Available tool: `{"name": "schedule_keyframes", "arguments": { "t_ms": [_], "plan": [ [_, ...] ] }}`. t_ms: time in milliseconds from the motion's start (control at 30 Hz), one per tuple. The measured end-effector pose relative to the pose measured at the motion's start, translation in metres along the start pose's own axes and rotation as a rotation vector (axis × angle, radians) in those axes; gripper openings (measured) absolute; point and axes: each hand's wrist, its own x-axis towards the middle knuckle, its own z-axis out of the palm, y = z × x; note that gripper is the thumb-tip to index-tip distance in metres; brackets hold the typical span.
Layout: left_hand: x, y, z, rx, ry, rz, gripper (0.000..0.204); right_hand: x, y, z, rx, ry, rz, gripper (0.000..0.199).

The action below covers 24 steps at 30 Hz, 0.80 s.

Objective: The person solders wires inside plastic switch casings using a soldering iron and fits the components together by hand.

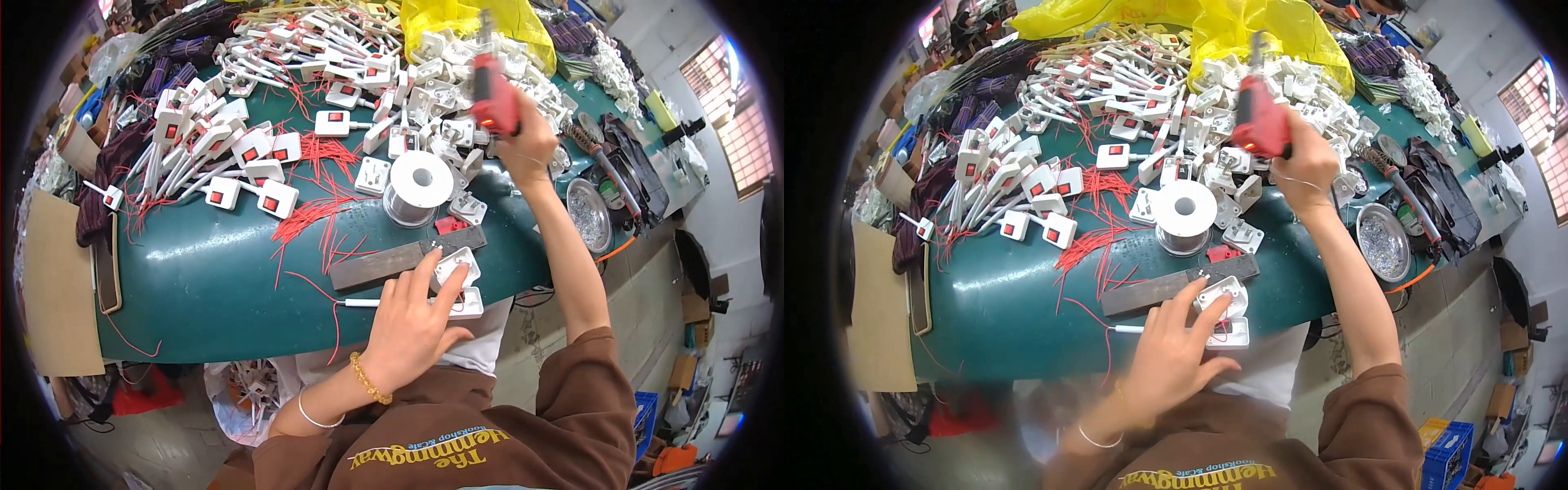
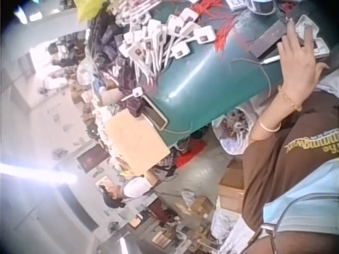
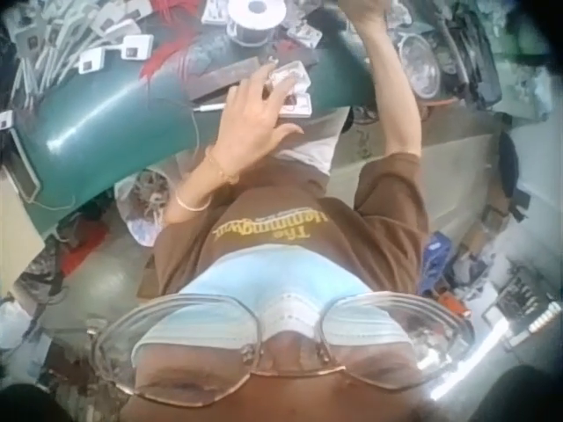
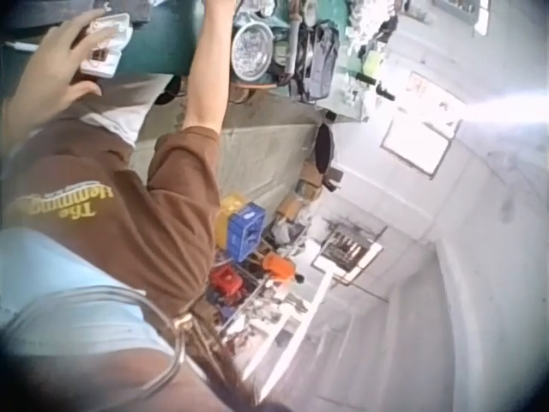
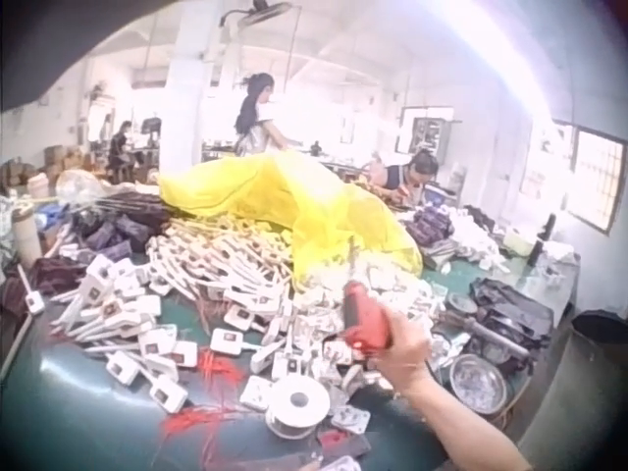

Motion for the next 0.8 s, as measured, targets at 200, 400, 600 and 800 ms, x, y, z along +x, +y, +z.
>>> {"name": "schedule_keyframes", "arguments": {
  "t_ms": [200, 400, 600, 800],
  "plan": [
    [0.002, -0.019, -0.01, -0.088, 0.096, 0.021, 0.055, -0.03, -0.058, -0.078, 0.319, -0.127, 0.586, 0.037],
    [0.019, 0.002, -0.059, -0.327, 0.387, -0.026, 0.045, -0.108, -0.079, -0.121, 0.32, -0.081, 0.571, 0.035],
    [-0.073, -0.012, -0.159, -0.378, 0.651, 0.069, 0.046, -0.123, -0.075, -0.128, 0.534, -0.25, 0.709, 0.036],
    [-0.193, -0.027, -0.165, -0.291, 1.073, -0.441, 0.024, -0.103, -0.062, -0.157, 0.229, -0.248, 0.666, 0.02]
  ]
}}
